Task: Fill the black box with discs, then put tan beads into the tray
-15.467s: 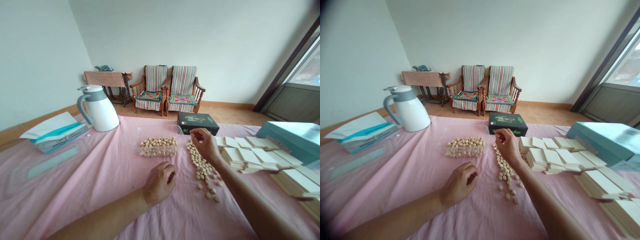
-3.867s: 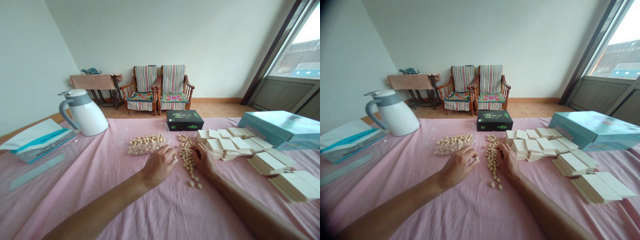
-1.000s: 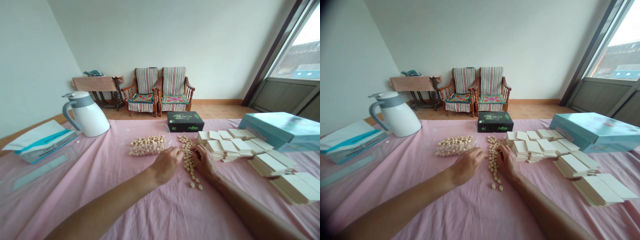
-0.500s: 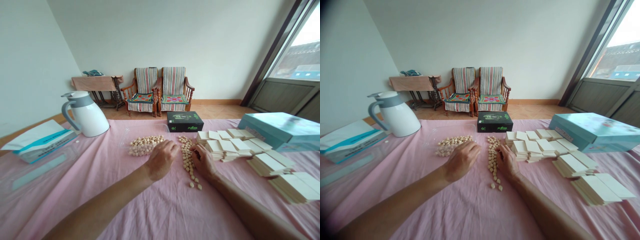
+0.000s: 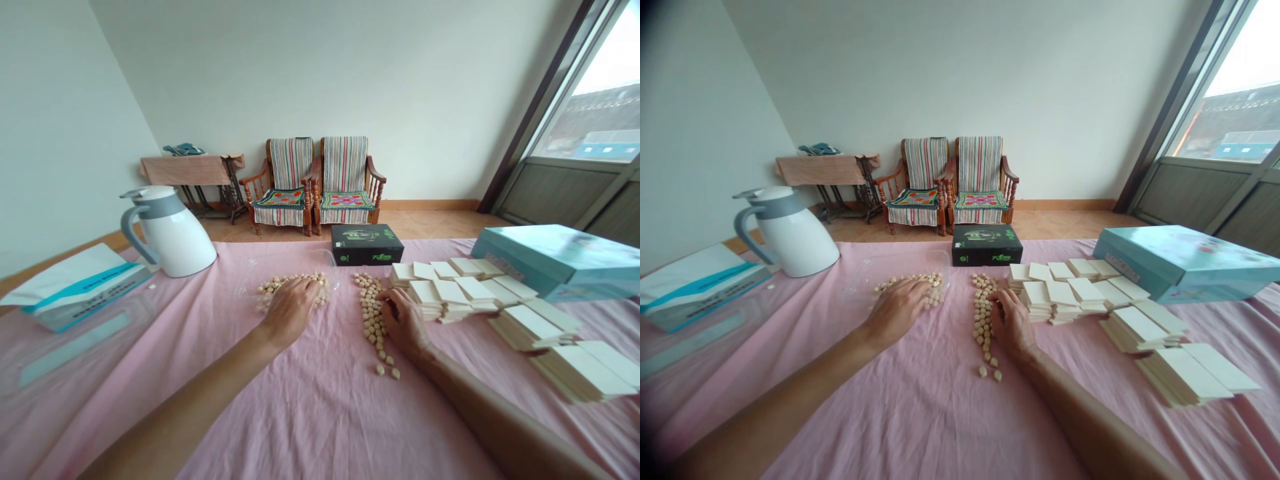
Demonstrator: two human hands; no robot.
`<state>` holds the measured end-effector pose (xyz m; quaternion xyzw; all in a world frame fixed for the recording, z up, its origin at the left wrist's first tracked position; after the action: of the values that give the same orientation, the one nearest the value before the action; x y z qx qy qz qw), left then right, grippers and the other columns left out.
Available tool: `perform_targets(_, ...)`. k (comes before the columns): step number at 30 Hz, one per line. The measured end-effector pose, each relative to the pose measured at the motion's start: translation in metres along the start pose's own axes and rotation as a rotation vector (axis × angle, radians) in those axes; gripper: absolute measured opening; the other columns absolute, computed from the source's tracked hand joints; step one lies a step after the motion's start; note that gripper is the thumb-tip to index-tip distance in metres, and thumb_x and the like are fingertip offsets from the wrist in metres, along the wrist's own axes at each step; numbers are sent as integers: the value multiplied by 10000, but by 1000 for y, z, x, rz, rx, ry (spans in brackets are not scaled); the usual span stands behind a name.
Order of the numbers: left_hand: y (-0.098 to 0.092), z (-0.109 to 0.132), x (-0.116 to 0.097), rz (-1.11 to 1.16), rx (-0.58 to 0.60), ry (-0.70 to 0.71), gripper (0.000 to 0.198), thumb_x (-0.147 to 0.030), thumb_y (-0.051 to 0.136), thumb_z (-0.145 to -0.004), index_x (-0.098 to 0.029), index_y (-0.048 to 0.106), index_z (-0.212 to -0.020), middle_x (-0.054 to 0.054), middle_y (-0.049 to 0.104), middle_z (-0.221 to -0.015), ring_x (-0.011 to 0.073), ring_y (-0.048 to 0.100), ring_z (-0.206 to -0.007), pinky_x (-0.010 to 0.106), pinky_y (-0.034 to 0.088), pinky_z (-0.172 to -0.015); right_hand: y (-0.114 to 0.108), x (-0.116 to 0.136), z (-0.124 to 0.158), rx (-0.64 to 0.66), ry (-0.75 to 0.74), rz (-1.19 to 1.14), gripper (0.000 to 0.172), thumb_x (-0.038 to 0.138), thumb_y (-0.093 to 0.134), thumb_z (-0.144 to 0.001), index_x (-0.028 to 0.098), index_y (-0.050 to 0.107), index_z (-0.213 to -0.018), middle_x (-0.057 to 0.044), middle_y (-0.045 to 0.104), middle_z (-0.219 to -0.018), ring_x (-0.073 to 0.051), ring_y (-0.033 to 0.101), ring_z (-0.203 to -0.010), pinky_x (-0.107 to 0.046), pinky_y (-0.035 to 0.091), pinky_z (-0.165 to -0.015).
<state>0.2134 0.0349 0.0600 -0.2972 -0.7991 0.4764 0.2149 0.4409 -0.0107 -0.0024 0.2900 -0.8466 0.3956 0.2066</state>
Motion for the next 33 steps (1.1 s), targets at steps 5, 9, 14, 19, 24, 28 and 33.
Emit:
perform_targets(5, 3, -9, -6, 16, -20, 11, 116, -93, 507, -858, -180, 583, -864, 36, 638, -845, 196, 579, -815, 320, 438, -732, 0, -3, 0, 17, 1, -12, 198, 120, 400, -827, 181, 583, -870, -43, 580, -835, -165, 556, -768, -273, 431, -707)
perform_targets(9, 6, -16, -24, 40, -26, 39, 107, -118, 499, -875, -182, 581, -851, 37, 633, -843, 195, 576, -821, 317, 436, -739, 1, -3, 1, 26, 6, -24, 210, 121, 386, -840, 179, 583, -881, -42, 574, -832, -162, 551, -759, -271, 429, -706)
perform_targets(14, -6, -10, -38, 77, -78, 42, 260, -268, 599, -849, -174, 561, -1088, 79, 636, -1022, 236, 562, -959, 378, 423, -835, -4, 4, -3, 35, 4, -23, 214, 133, 387, -846, 179, 594, -881, -48, 587, -850, -161, 559, -784, -265, 425, -718)
perform_targets(19, -36, 21, -10, 115, -300, 42, 220, -284, 546, -879, -180, 571, -1072, 77, 643, -1059, 224, 553, -1025, 396, 380, -932, -31, 16, -24, 198, 41, 84, 160, 99, 442, -761, 187, 575, -750, -13, 597, -735, -138, 534, -671, -245, 380, -635)
perform_targets(24, -29, 59, 44, -54, -282, -26, 285, -357, 573, -854, -188, 587, -1084, 92, 644, -1094, 271, 537, -1079, 457, 355, -943, -47, 23, -11, 579, 64, 242, 119, 154, 488, -759, 191, 519, -650, 4, 557, -609, -121, 480, -563, -244, 294, -541)
perform_targets(28, -15, 73, 70, -99, -259, -44, 265, -343, 563, -856, -180, 594, -1063, 116, 622, -1143, 281, 523, -1111, 456, 385, -944, -38, 22, 21, 606, 40, 260, 134, 163, 469, -801, 183, 516, -677, -27, 582, -688, -134, 509, -635, -244, 315, -575)
perform_targets(33, -20, 71, 70, -85, -272, 4, 132, -236, 497, -887, -182, 615, -861, 88, 646, -1054, 242, 548, -1038, 412, 454, -914, -38, 23, 24, 495, 29, 224, 138, 72, 439, -717, 182, 500, -660, -10, 544, -662, -126, 487, -621, -238, 327, -565)
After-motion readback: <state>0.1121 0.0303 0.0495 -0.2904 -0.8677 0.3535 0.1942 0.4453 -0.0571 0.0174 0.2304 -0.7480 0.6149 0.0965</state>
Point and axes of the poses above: each hand's wrist, its own z-axis away from the middle knuckle, its own y-axis out of the palm, x = y × z, the point moved 3 cm from there along -z, towards the middle knuckle
